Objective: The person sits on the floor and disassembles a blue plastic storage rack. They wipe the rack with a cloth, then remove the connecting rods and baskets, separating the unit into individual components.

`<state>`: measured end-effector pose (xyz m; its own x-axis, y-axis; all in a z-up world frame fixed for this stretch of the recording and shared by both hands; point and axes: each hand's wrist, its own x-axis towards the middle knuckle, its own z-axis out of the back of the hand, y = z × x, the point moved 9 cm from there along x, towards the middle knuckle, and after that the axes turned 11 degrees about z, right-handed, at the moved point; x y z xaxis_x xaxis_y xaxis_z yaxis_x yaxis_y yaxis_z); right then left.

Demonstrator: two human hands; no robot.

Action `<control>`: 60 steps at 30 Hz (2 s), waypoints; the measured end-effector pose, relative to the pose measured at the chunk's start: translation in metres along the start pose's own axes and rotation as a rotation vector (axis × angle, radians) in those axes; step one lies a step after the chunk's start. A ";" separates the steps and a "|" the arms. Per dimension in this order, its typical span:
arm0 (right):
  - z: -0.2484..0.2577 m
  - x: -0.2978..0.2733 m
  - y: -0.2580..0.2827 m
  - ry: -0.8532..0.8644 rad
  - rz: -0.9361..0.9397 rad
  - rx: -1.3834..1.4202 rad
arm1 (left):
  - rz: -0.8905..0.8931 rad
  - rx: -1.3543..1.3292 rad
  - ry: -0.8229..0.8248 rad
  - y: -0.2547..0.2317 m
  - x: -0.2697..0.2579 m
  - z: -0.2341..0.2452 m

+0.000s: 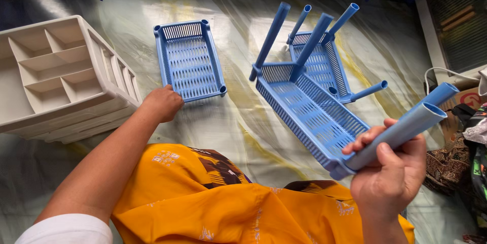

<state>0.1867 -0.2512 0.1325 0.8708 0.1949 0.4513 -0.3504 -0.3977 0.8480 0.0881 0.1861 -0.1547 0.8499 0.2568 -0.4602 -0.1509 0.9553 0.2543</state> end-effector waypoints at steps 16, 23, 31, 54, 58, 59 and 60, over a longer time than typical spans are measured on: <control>-0.122 -0.016 -0.239 0.401 0.110 -0.647 | 0.192 -0.718 0.073 -0.015 -0.020 0.080; -0.131 -0.036 -0.301 0.356 0.178 -0.751 | 0.425 -0.699 0.191 -0.027 0.007 0.077; -0.129 -0.037 -0.277 0.460 0.189 -0.806 | 0.543 -0.568 0.321 -0.051 0.025 0.003; 0.090 0.011 -0.357 0.228 -0.173 -1.106 | 0.188 -0.825 -0.490 -0.087 0.024 0.129; 0.062 0.007 -0.351 0.185 -0.188 -1.051 | 0.266 -1.070 -0.307 -0.090 0.038 0.114; 0.055 0.007 -0.349 0.186 -0.173 -1.032 | 0.316 -1.059 -0.277 -0.081 0.042 0.108; 0.050 0.006 -0.349 0.184 -0.186 -1.026 | 0.366 -1.047 -0.247 -0.074 0.046 0.100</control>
<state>0.3320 -0.1563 -0.1746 0.9052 0.3420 0.2524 -0.4151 0.5834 0.6981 0.1892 0.1123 -0.1099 0.7264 0.6208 -0.2950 -0.6604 0.5114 -0.5499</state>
